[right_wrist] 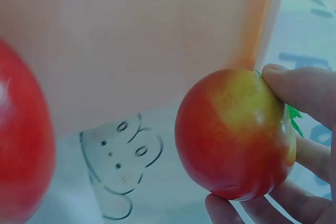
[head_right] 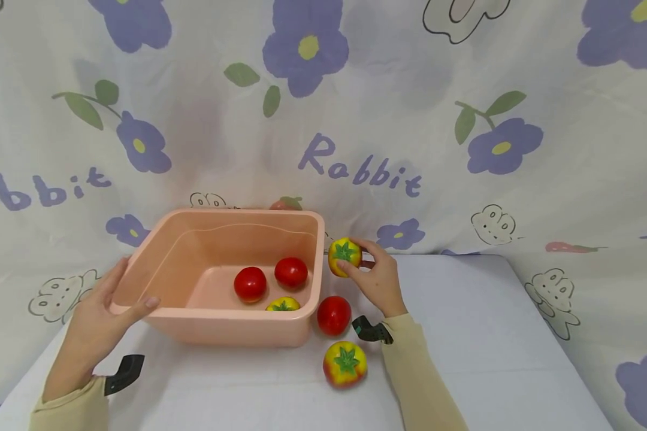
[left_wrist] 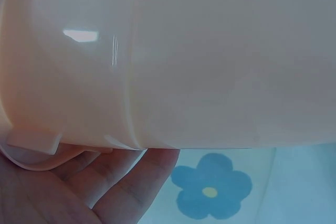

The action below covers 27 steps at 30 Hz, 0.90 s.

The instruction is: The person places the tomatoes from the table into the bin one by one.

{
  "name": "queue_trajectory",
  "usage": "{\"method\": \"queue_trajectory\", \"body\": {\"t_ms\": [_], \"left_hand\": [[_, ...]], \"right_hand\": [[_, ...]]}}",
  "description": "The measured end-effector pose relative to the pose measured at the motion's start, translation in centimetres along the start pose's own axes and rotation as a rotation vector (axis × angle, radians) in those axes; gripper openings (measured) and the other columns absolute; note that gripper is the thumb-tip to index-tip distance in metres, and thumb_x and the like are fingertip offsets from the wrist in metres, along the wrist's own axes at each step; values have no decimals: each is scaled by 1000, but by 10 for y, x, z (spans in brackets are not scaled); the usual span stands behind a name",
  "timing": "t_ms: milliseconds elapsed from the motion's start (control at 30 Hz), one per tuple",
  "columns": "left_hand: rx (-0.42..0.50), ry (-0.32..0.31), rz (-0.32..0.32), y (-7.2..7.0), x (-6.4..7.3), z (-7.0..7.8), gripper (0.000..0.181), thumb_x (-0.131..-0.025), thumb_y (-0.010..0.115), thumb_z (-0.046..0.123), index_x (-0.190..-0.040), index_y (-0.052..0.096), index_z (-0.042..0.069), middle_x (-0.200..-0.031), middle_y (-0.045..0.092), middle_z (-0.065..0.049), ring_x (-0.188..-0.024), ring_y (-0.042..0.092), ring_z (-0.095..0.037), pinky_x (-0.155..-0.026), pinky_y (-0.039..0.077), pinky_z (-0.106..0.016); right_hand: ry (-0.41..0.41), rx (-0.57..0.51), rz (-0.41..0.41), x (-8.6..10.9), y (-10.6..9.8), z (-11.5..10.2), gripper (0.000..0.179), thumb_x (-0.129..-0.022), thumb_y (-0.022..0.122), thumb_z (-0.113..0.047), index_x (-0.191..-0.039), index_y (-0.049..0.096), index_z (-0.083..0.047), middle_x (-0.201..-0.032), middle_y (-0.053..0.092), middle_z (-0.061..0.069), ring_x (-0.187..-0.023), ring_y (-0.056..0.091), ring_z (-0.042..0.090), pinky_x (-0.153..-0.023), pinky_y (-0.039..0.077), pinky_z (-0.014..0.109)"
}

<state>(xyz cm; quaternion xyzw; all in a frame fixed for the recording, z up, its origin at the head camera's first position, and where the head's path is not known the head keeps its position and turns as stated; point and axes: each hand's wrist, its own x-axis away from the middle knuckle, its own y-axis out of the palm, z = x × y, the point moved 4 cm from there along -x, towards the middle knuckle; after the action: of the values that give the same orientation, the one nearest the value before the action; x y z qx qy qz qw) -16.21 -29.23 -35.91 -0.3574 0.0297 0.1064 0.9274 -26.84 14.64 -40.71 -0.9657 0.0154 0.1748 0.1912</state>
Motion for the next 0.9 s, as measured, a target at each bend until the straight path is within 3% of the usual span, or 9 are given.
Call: {"method": "queue_trajectory", "body": {"t_ms": [167,500,900], "left_hand": [[1,5,-4,0,0,-2,106,-87,77,44,-163,6,23,-165,16,-19,-138,32,-55,-101,29,-79],[-5,-5,-7,0,1,-4,106,-87,78,43,-163,7,23,-165,17,-19,-137,33,-54,-103,29,-77],[-10,4,-7,1,1,-6,106,-87,77,41,-163,7,22,-165,16,-20,-139,31,-54,-104,28,-77]], "right_hand": [[-57,-10,28,3,-5,-16,52,-88,81,-25,-135,63,-12,-130,63,6,-118,57,22,-94,57,44],[-133,-33,74,7,-13,-38,49,-88,80,-20,-133,64,-10,-128,65,5,-117,58,20,-90,55,22],[-215,-85,103,15,-17,-60,49,-87,80,-13,-133,64,-9,-128,64,3,-110,58,16,-89,56,21]]}}
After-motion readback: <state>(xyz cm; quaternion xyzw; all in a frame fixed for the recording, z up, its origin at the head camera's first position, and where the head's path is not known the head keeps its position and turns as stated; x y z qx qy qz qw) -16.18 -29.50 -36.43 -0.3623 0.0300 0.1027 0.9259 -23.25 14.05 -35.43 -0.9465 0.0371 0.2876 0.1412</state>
